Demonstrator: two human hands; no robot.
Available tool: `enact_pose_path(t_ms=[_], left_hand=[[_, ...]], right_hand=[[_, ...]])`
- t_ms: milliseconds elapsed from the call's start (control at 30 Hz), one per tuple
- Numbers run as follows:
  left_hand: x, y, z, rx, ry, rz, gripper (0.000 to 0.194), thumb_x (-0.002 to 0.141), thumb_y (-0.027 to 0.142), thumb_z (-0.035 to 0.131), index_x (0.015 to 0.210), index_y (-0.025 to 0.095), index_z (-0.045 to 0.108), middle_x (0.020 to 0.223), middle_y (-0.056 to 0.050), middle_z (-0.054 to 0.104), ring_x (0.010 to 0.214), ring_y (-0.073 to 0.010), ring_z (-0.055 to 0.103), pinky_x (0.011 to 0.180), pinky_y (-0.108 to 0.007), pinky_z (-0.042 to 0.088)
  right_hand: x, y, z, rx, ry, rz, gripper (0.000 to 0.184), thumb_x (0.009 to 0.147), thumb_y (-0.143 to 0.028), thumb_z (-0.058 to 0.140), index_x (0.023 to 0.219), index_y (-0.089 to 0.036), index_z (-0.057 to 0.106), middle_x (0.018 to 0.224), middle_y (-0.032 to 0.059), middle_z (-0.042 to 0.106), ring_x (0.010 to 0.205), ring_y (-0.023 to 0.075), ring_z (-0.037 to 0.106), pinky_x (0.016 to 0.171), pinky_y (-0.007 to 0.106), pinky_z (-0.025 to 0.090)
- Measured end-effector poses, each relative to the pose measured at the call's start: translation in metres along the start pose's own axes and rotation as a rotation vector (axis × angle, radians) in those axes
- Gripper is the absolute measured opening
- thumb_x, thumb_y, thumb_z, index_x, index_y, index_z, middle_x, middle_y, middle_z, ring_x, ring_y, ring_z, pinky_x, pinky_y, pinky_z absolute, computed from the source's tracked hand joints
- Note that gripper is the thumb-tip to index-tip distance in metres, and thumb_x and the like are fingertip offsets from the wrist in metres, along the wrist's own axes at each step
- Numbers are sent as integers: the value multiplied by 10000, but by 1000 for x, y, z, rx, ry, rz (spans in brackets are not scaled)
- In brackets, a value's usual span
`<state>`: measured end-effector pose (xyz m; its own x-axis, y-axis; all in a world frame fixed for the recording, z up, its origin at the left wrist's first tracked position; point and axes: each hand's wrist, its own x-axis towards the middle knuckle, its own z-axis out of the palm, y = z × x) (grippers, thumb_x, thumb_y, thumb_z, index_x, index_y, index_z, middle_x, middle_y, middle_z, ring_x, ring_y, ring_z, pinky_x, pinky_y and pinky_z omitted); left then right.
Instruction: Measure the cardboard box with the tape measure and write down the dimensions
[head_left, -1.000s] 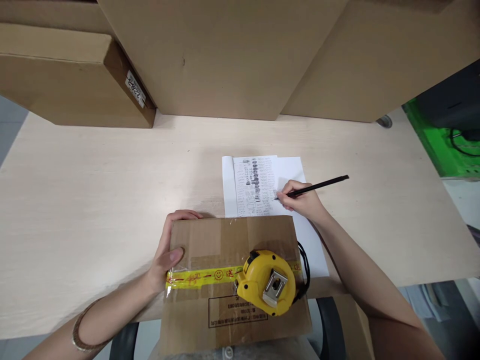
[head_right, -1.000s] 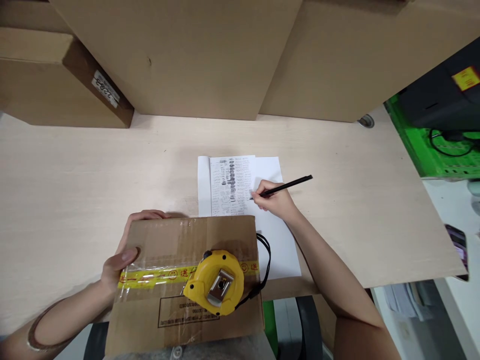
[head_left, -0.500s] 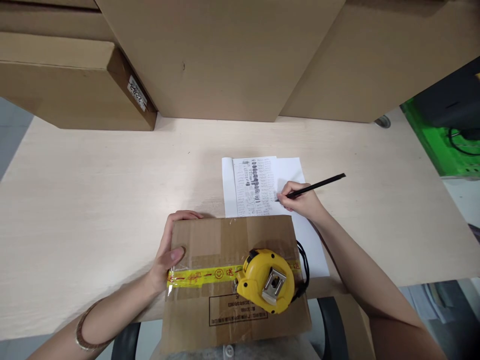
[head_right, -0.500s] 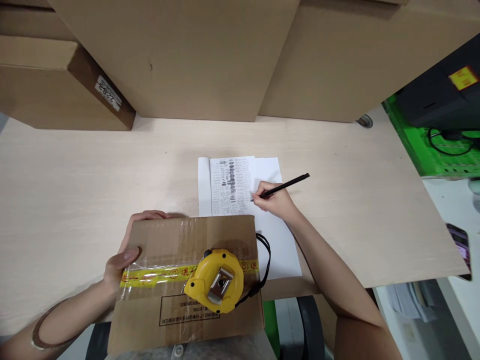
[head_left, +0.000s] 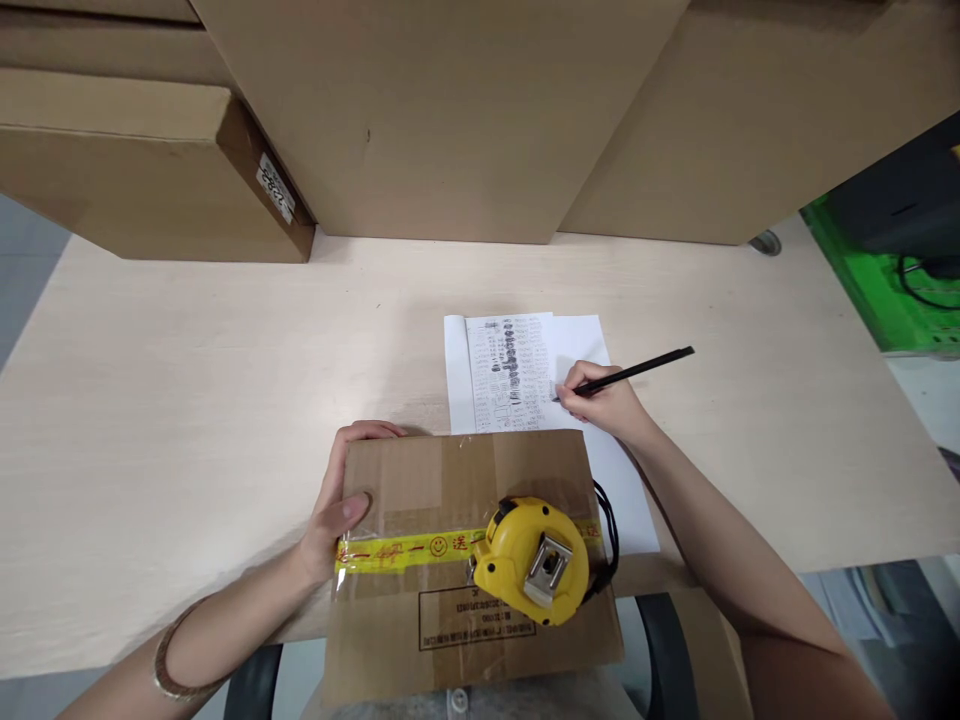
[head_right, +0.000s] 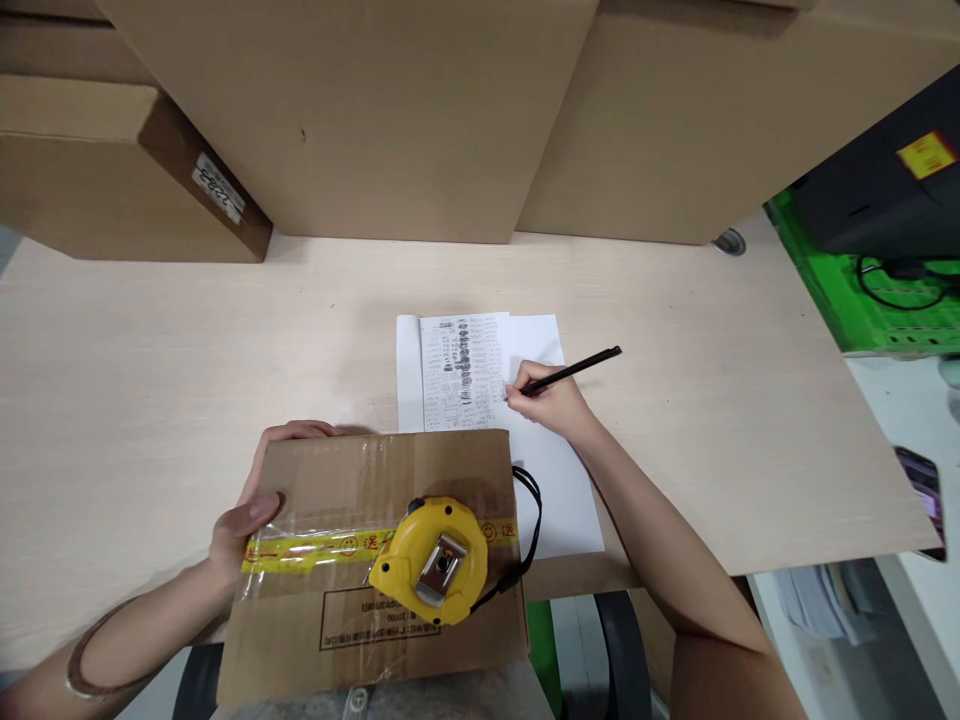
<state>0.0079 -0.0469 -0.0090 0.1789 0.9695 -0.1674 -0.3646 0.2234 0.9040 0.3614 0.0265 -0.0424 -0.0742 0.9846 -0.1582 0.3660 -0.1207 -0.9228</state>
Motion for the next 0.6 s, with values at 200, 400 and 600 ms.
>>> enact_pose_path(t_ms=[200, 400, 600], left_hand=[[0, 2, 2, -22, -6, -8, 455, 735, 476, 790, 1133, 263, 729, 1190, -94, 636, 1131, -357, 623, 879, -472, 610], [-1, 2, 3, -22, 8, -50, 454, 727, 482, 782, 1132, 284, 718, 1205, -95, 641, 1147, -365, 612, 891, -482, 589], [1, 3, 1, 19, 21, -17, 469, 705, 492, 813, 1114, 277, 728, 1172, -81, 664, 1112, -341, 609, 868, -439, 558]], right_hand=[[1, 1, -1, -4, -15, -8, 344, 746, -367, 788, 598, -253, 499, 432, -46, 530, 377, 112, 433, 404, 264, 319], [1, 3, -1, -25, -1, -5, 343, 755, -369, 759, 622, -261, 461, 441, -53, 516, 373, 108, 421, 402, 257, 294], [3, 1, -2, -112, -30, 38, 429, 782, -568, 728, 659, -270, 445, 460, -44, 497, 399, 123, 428, 424, 275, 325]])
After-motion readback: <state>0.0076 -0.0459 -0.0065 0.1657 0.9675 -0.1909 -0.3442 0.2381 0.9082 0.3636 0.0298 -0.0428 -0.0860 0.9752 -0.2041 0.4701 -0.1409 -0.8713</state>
